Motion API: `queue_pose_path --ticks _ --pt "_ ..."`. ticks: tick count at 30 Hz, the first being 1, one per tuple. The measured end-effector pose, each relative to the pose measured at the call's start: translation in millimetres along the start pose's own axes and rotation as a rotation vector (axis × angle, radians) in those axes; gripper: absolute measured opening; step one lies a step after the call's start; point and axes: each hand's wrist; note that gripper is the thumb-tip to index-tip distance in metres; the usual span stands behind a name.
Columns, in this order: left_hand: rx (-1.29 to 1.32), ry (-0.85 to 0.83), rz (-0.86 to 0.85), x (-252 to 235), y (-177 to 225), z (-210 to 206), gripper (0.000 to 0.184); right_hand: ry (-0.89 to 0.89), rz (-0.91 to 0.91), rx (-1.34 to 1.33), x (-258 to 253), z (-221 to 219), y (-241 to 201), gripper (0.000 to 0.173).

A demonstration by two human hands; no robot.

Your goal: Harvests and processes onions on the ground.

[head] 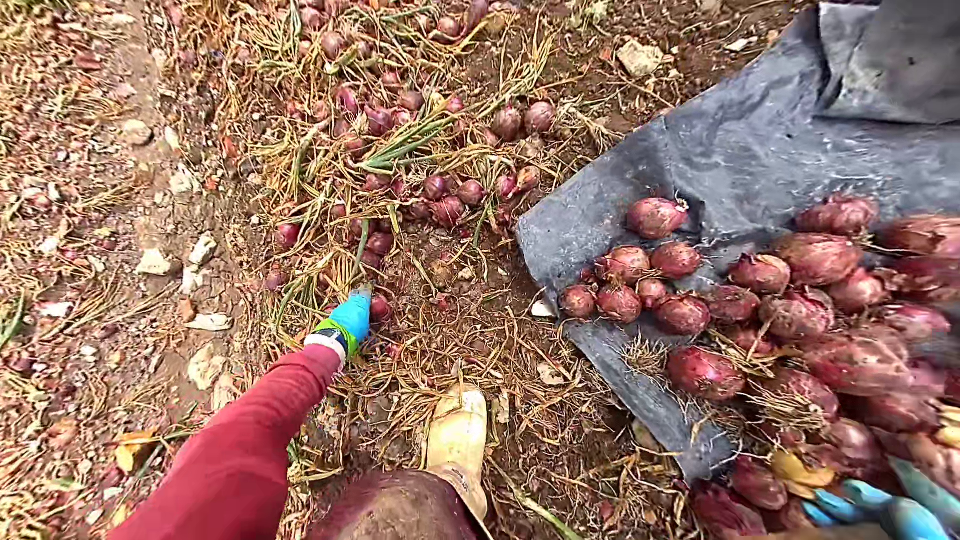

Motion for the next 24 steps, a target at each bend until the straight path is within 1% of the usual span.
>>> queue_pose_path --ticks 2,3,4,6,7,9,10,12,14,15,16,18,19,20,21,22,24 --pt "0.056 -0.023 -0.020 -7 -6 6 0.052 -0.204 -0.183 -0.013 37 -41 31 0.028" --pt "0.082 -0.052 -0.064 -3 -1 13 0.044 -0.285 -0.263 0.008 61 -66 44 0.035" --pt "0.122 -0.068 -0.121 8 7 22 0.041 -0.373 -0.345 0.041 84 -88 57 0.047" --pt "0.220 -0.055 -0.256 50 36 45 0.040 -0.607 -0.487 0.058 118 -124 83 0.073" --pt "0.257 -0.056 -0.325 70 52 55 0.041 -0.725 -0.511 0.023 130 -139 91 0.079" --pt "0.313 -0.106 -0.465 105 85 64 0.041 -0.894 -0.458 -0.084 143 -162 91 0.083" --pt "0.324 -0.133 -0.542 121 100 66 0.043 -0.936 -0.398 -0.139 145 -171 82 0.084" --pt "0.290 -0.240 -0.710 151 121 66 0.043 -0.918 -0.292 -0.167 143 -182 57 0.083" --pt "0.272 -0.425 -0.813 174 132 67 0.041 -0.866 -0.203 -0.088 138 -179 32 0.087" --pt "0.262 -0.482 -0.836 181 136 72 0.041 -0.860 -0.153 -0.030 133 -175 24 0.088" --pt "0.196 -0.468 -0.854 184 140 79 0.044 -0.875 -0.111 0.019 128 -171 17 0.088" --pt "-0.017 -0.236 -0.844 184 149 100 0.053 -0.900 -0.047 0.042 120 -162 14 0.088" --pt "-0.037 -0.131 -0.818 182 152 110 0.055 -0.881 -0.042 -0.001 119 -158 18 0.091" --pt "-0.007 -0.073 -0.796 183 155 117 0.055 -0.860 -0.053 -0.018 119 -155 23 0.092" --pt "0.024 -0.045 -0.811 186 159 121 0.052 -0.865 -0.073 0.001 119 -153 28 0.093" --pt "0.000 -0.057 -0.858 193 165 122 0.047 -0.907 -0.097 0.061 117 -151 32 0.095" --pt "-0.203 -0.164 -1.005 214 183 119 0.043 -1.035 -0.090 0.188 111 -151 31 0.098"
Point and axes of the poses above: each hand's wrist, its own x-axis away from the middle knuckle, its own z-axis out of the back of the hand, y = z × x, and after that the axes turned 9 degrees about z, right-handed
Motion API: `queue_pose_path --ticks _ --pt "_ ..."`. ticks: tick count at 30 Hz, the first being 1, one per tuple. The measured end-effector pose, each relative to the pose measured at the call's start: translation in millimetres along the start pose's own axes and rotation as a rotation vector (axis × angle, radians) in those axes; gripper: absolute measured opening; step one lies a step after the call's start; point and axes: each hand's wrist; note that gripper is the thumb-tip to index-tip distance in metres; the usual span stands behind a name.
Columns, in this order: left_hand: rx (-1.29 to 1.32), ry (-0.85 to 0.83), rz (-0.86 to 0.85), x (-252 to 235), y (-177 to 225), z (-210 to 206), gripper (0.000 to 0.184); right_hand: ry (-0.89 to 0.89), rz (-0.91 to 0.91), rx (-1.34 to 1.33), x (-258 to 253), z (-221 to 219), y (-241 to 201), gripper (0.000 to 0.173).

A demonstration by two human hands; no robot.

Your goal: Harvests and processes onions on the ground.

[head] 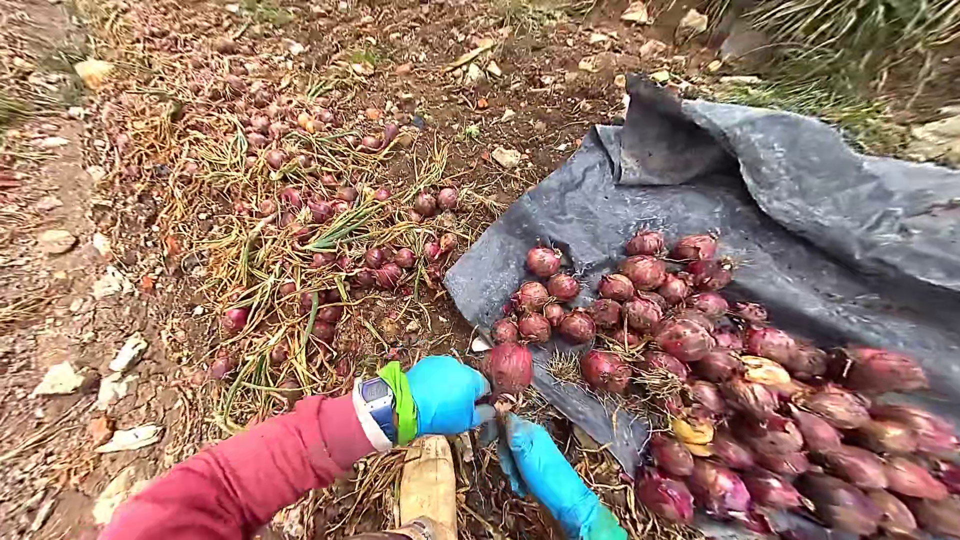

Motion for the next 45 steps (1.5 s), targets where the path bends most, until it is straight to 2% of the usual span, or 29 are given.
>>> queue_pose_path --ticks 2,4,6,8,10,12,13,14,15,16,17,18,19,22,25,28,30,32,33,35,38,40,42,43,45 --pt "-0.069 -0.080 -0.089 -14 13 2 0.042 0.034 0.030 0.048 -4 9 -7 0.094" --pt "-0.098 0.085 -0.002 -38 -12 15 0.039 0.218 0.106 -0.053 -9 21 -7 0.095" --pt "-0.045 0.269 0.208 -70 -69 33 0.036 0.432 0.119 -0.219 -20 32 -7 0.095" --pt "0.085 0.407 0.452 -102 -132 40 0.030 0.532 0.048 -0.273 -26 41 -4 0.092" --pt "0.126 0.504 0.627 -138 -188 31 0.030 0.509 -0.031 -0.273 -33 39 8 0.092" --pt "0.075 0.612 0.710 -160 -217 10 0.051 0.419 -0.105 -0.259 -36 27 19 0.092" --pt "0.074 0.572 0.752 -157 -212 16 0.057 0.381 -0.134 -0.254 -37 20 24 0.092" --pt "0.189 0.131 0.829 -142 -196 56 0.067 0.352 -0.164 -0.254 -38 14 29 0.092" --pt "0.293 0.009 0.864 -141 -195 68 0.072 0.336 -0.200 -0.261 -38 7 32 0.092" --pt "0.372 0.168 0.881 -149 -205 49 0.072 0.325 -0.232 -0.267 -39 2 35 0.091" --pt "0.373 0.541 0.864 -168 -225 7 0.071 0.316 -0.256 -0.281 -40 -3 37 0.093" --pt "0.384 0.630 0.853 -180 -241 -16 0.073 0.309 -0.276 -0.292 -42 -8 38 0.095" --pt "0.429 0.594 0.845 -181 -247 -27 0.073 0.299 -0.289 -0.303 -46 -11 39 0.096" --pt "0.575 0.373 0.813 -152 -234 -40 0.066 0.244 -0.298 -0.384 -61 -16 53 0.104" --pt "0.564 0.270 0.646 -107 -194 -39 0.058 0.166 -0.334 -0.466 -83 -22 58 0.099" --pt "0.488 0.172 0.347 -71 -145 -36 0.052 0.080 -0.138 -0.469 -93 -25 42 0.091" --pt "0.462 0.010 0.162 -57 -115 -37 0.054 0.139 -0.040 -0.376 -93 -23 20 0.086" --pt "0.439 -0.132 0.090 -48 -98 -32 0.059 0.174 -0.004 -0.234 -88 -14 6 0.082" --pt "0.379 -0.139 0.110 -47 -97 -26 0.060 0.164 -0.020 -0.156 -85 -8 2 0.081" --pt "0.255 -0.035 0.184 -45 -95 -16 0.061 0.139 -0.037 -0.119 -73 1 5 0.083" --pt "0.297 0.142 0.238 -47 -77 -6 0.051 0.167 -0.022 -0.170 -57 5 17 0.086" --pt "0.203 0.050 0.135 -42 -47 1 0.039 0.025 -0.052 -0.051 -51 12 18 0.091" --pt "0.069 -0.106 0.007 -45 -16 4 0.030 -0.025 -0.024 0.035 -49 20 6 0.087" --pt "0.075 -0.112 0.013 -49 -10 9 0.029 0.013 0.008 0.037 -49 26 -1 0.085" --pt "0.174 0.068 0.210 -61 -27 23 0.028 0.193 0.092 -0.066 -48 37 -8 0.089"
Point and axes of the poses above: each hand's wrist, its own x-axis away from the middle knuckle, its own z-axis out of the back of the hand, y = z × x, and after that the axes turned 9 degrees about z, right-handed
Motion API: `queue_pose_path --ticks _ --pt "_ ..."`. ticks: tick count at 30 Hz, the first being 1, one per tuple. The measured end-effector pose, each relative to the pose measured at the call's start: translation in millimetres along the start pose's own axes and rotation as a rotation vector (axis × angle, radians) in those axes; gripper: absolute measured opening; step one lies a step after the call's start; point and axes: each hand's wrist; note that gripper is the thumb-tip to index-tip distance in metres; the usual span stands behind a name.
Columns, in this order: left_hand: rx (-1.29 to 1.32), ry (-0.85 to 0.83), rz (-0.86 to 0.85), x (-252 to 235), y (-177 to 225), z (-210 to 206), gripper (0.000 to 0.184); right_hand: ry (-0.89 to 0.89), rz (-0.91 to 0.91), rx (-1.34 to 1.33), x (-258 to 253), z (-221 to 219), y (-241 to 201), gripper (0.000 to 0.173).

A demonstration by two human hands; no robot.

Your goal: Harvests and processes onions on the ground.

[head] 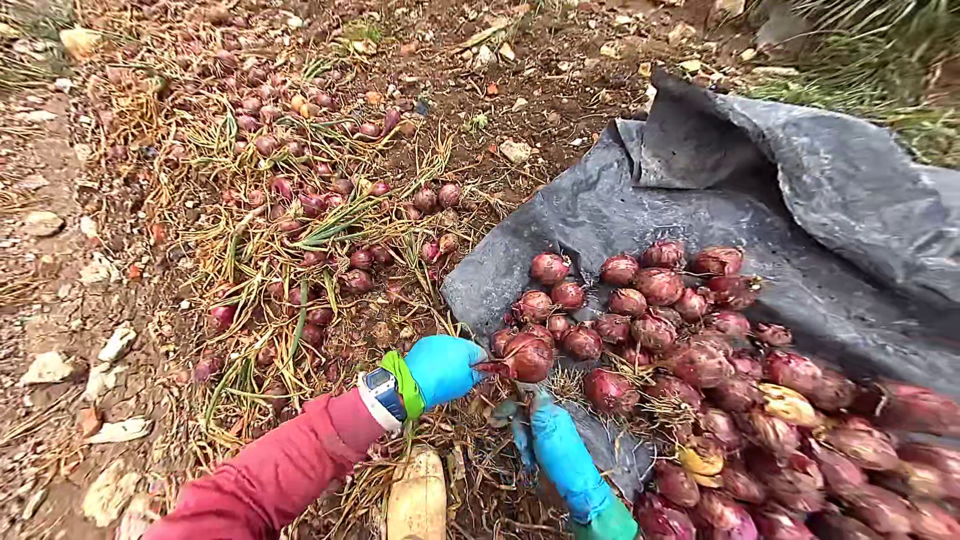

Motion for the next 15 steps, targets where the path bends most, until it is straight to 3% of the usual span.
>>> queue_pose_path --ticks 3,5,7,9,11,15 --pt "0.257 0.335 0.476 -54 -73 21 0.044 0.313 -0.036 -0.137 -7 15 -9 0.090" --pt "0.343 0.370 0.690 -96 -125 16 0.065 0.317 -0.079 -0.150 -8 19 -2 0.091" --pt "0.386 0.312 0.783 -136 -152 2 0.081 0.267 -0.137 -0.151 -6 10 10 0.090" --pt "0.391 0.308 0.794 -162 -156 -11 0.079 0.205 -0.178 -0.157 -6 -4 23 0.090" --pt "0.375 0.374 0.696 -175 -159 -13 0.071 0.185 -0.226 -0.191 -13 -18 32 0.092" --pt "0.502 0.380 0.277 -140 -135 -11 0.072 0.132 -0.358 -0.360 -39 -46 43 0.098"
Point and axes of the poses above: each hand's wrist, its own x-axis away from the middle knuckle, its own z-axis out of the back of the hand, y = z × x, and after that the axes turned 9 degrees about z, right-handed
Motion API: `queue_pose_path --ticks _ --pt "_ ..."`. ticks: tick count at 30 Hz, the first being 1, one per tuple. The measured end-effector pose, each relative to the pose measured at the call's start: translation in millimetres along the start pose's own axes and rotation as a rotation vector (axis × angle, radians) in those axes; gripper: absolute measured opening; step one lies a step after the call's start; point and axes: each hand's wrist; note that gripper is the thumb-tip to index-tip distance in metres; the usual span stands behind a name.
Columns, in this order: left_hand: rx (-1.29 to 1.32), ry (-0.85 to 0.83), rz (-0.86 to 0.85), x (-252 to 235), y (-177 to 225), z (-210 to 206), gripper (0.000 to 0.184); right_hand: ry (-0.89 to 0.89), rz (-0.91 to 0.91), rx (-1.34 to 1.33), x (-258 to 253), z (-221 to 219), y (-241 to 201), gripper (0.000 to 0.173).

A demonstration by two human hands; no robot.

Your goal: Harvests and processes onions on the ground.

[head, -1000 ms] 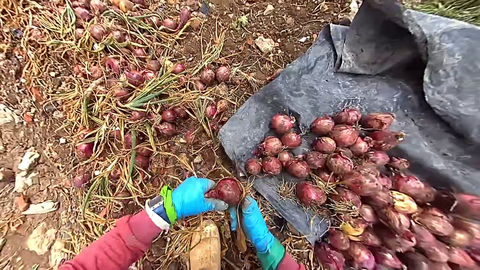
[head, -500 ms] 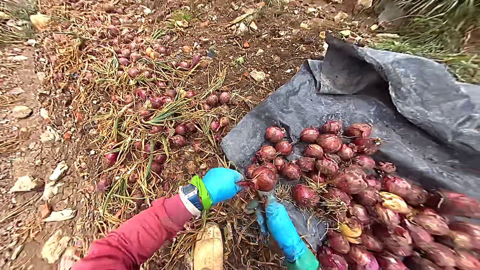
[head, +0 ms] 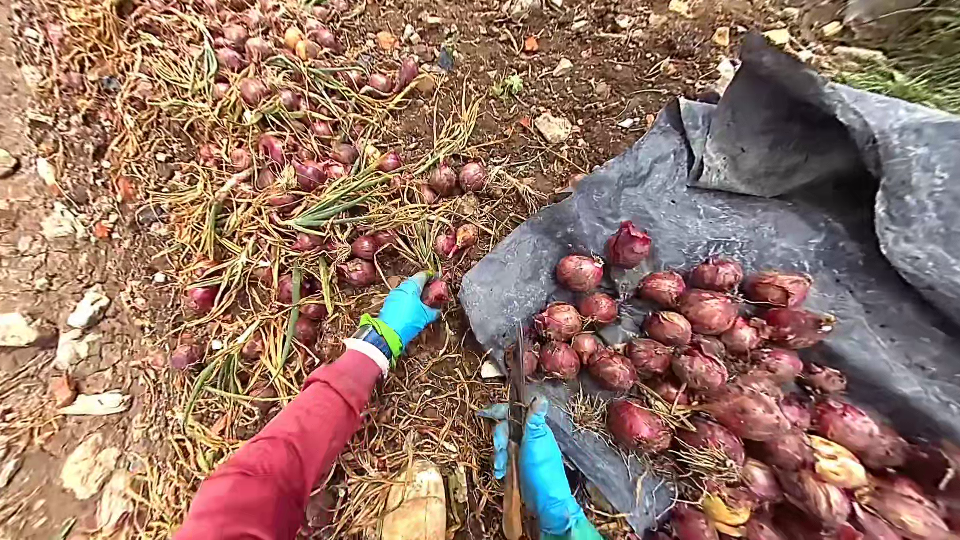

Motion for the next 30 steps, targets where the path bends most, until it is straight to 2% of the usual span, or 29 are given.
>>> queue_pose_path --ticks 1,3,5,6,7,9,12,14,15,17,18,20,23,24,26,28,30 --pt "0.007 -0.077 -0.093 24 7 2 0.068 -0.045 0.016 -0.029 -5 -6 4 0.098" --pt "-0.141 -0.275 -0.232 75 22 6 0.058 -0.131 0.121 -0.040 -12 -18 4 0.097" --pt "-0.351 -0.454 -0.317 114 35 12 0.046 -0.158 0.220 0.059 -12 -28 -6 0.092" --pt "-0.406 -0.487 -0.334 125 36 15 0.038 -0.161 0.235 0.130 -10 -30 -14 0.090" --pt "-0.430 -0.499 -0.325 131 34 19 0.033 -0.166 0.229 0.184 -7 -29 -21 0.087" --pt "-0.364 -0.419 -0.280 133 27 28 0.026 -0.168 0.229 0.190 -2 -21 -29 0.086" --pt "-0.213 -0.304 -0.264 147 39 27 0.027 -0.144 0.208 0.164 10 -9 -22 0.085" --pt "-0.170 -0.352 -0.302 166 60 17 0.033 -0.210 0.187 0.172 22 2 -17 0.090" --pt "-0.127 -0.372 -0.320 172 67 12 0.034 -0.193 0.208 0.157 25 5 -19 0.087" --pt "0.006 -0.348 -0.307 176 73 6 0.036 -0.039 0.251 0.064 30 7 -25 0.080" --pt "0.056 -0.271 -0.270 172 70 8 0.037 0.051 0.264 0.012 32 9 -30 0.082" --pt "0.109 -0.012 -0.127 141 55 28 0.040 0.191 0.294 -0.030 31 19 -40 0.081" --pt "-0.039 0.316 0.144 56 6 69 0.039 0.238 0.284 -0.039 34 28 -39 0.082" --pt "-0.149 0.346 0.203 28 -15 77 0.039 0.226 0.253 -0.033 36 28 -34 0.083" --pt "-0.295 0.310 0.260 -17 -57 76 0.058 0.198 0.168 -0.004 37 20 -20 0.087" --pt "-0.314 0.263 0.333 -34 -78 65 0.070 0.144 0.088 0.031 33 7 -2 0.088" --pt "-0.252 0.222 0.410 -32 -87 55 0.062 0.058 0.021 0.045 28 -5 16 0.092"
Point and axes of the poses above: each hand's wrist, its own x-axis away from the middle knuckle, its own z-axis out of the back of the hand, y = z × x, and after that the axes turned 9 degrees about z, right-handed
